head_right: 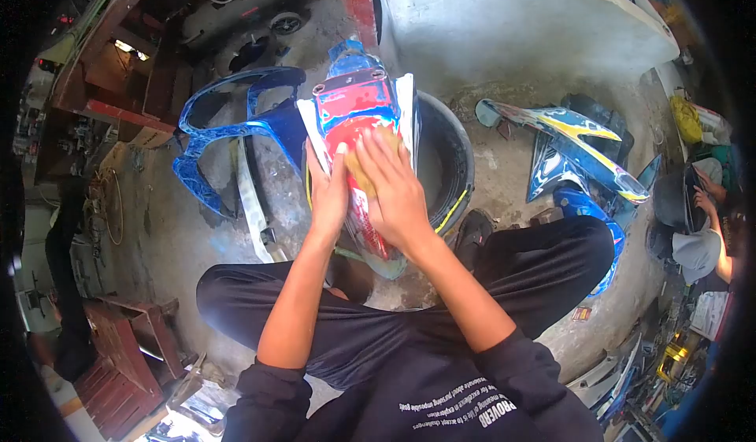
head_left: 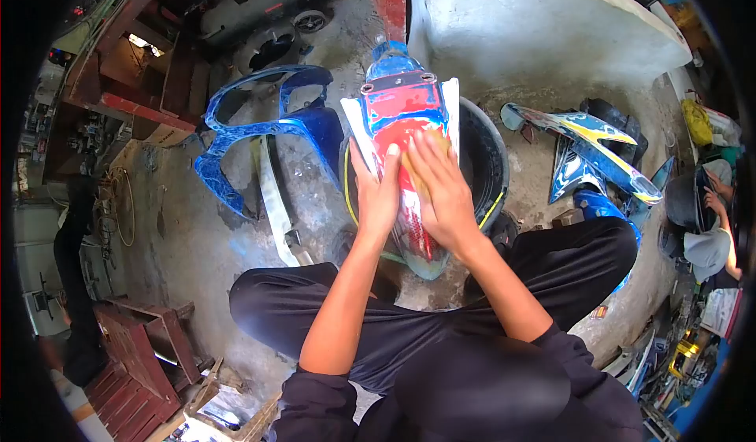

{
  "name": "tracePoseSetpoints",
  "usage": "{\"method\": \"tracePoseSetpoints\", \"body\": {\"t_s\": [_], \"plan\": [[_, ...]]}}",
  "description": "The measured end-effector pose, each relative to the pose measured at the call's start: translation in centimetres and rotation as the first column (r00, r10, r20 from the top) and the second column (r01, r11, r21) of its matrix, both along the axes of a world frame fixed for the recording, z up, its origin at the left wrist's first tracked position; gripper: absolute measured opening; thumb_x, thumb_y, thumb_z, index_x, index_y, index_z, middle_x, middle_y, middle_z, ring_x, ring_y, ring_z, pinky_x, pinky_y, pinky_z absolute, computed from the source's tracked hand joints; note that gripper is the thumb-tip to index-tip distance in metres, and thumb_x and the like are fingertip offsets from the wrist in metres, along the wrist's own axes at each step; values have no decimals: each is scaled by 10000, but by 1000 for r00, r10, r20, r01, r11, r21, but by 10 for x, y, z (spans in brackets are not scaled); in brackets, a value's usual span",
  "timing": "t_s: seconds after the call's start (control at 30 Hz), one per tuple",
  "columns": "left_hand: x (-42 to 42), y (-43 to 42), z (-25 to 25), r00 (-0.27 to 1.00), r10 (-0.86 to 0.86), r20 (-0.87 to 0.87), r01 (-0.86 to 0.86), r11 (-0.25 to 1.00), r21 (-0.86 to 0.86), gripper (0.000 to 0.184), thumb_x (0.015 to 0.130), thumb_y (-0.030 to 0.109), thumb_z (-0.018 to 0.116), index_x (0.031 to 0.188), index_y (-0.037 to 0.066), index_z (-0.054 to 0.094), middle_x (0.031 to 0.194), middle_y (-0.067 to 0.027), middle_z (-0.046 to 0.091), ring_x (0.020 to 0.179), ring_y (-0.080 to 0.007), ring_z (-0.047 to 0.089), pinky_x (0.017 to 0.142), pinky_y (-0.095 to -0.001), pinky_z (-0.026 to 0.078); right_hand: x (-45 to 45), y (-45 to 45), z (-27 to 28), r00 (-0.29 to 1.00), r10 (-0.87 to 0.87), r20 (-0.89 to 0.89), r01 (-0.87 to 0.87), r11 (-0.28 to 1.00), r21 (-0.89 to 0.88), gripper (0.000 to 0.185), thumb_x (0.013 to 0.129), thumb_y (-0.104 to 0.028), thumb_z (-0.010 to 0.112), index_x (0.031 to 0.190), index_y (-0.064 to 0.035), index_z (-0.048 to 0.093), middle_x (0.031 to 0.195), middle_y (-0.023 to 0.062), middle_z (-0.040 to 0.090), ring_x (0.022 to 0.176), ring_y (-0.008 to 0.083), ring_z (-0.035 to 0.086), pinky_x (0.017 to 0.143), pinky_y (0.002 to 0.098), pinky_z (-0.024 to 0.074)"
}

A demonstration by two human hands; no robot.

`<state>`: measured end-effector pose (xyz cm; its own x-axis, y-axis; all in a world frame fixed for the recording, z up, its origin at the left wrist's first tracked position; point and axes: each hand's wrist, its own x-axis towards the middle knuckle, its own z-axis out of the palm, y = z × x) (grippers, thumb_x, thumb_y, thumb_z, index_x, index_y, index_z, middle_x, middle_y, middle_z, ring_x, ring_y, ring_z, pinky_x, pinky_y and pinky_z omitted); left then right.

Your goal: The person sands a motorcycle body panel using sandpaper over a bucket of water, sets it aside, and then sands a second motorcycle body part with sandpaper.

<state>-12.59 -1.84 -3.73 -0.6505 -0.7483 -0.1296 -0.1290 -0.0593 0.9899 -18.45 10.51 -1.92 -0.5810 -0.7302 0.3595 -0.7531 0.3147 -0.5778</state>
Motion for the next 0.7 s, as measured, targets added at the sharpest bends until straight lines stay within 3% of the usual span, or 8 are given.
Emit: {"method": "tracePoseSetpoints", "body": {"t_s": [0.13,0.23,0.3,0.47,0.53,0.57,0.63,0.7], "plan": [[1,-2,-13,992,15,127,-17,1000,13,948,938,456,636,1556,-43,119,1473,-316,399,1350,-346,455,1128,-396,338,53,47,-32,995,62,84,-59,998,-32,637,794,-24,577,1427,-40,512,1517,147,454,1443,294,379,1197,494,246],[0,0,-11,999,20,35,-20,1000,11,952,938,481,623,1559,-35,118,1457,-331,413,1337,-364,467,1123,-408,345,69,67,-53,993,111,49,-114,992,57,598,812,-62,622,1405,-54,546,1501,135,479,1439,285,390,1194,502,250],[1,-2,-11,998,16,59,-17,1000,14,953,938,478,625,1560,-31,114,1441,-329,434,1327,-362,478,1120,-409,349,54,53,-49,996,79,-45,-80,997,-18,590,825,-86,649,1406,-67,550,1506,130,474,1440,279,390,1194,502,249],[1,-1,-6,1000,-5,8,5,999,48,950,939,470,629,1560,-32,114,1420,-331,457,1306,-360,500,1109,-410,364,2,5,-13,984,-145,107,159,979,-132,569,849,-90,636,1412,-101,552,1497,119,486,1431,282,403,1193,504,253],[2,1,-2,1000,-3,-11,3,999,33,946,941,469,627,1559,-32,117,1410,-334,466,1295,-364,511,1103,-411,371,2,8,-6,1000,25,1,-25,999,-46,550,846,-38,615,1391,-89,568,1473,121,510,1412,289,429,1180,506,282],[1,1,-1,1000,2,-27,-1,1000,21,941,943,468,626,1558,-32,119,1400,-337,476,1283,-369,522,1096,-412,379,5,16,-6,1000,27,-6,-27,998,-48,550,846,-38,615,1391,-89,568,1473,121,510,1412,289,429,1180,506,282],[0,-4,-16,999,13,33,-12,1000,-26,942,942,465,629,1558,-34,119,1390,-330,490,1273,-363,532,1091,-408,385,12,38,-13,969,236,70,-235,972,-15,567,806,54,588,1356,-85,593,1441,120,537,1395,290,447,1164,490,321],[0,-3,-16,994,25,106,-18,998,-63,944,941,463,631,1557,-36,119,1381,-323,504,1263,-358,542,1086,-404,392,0,32,-15,971,239,11,-237,968,-79,590,757,100,596,1313,-96,626,1397,119,556,1344,307,495,1144,477,359]]}}
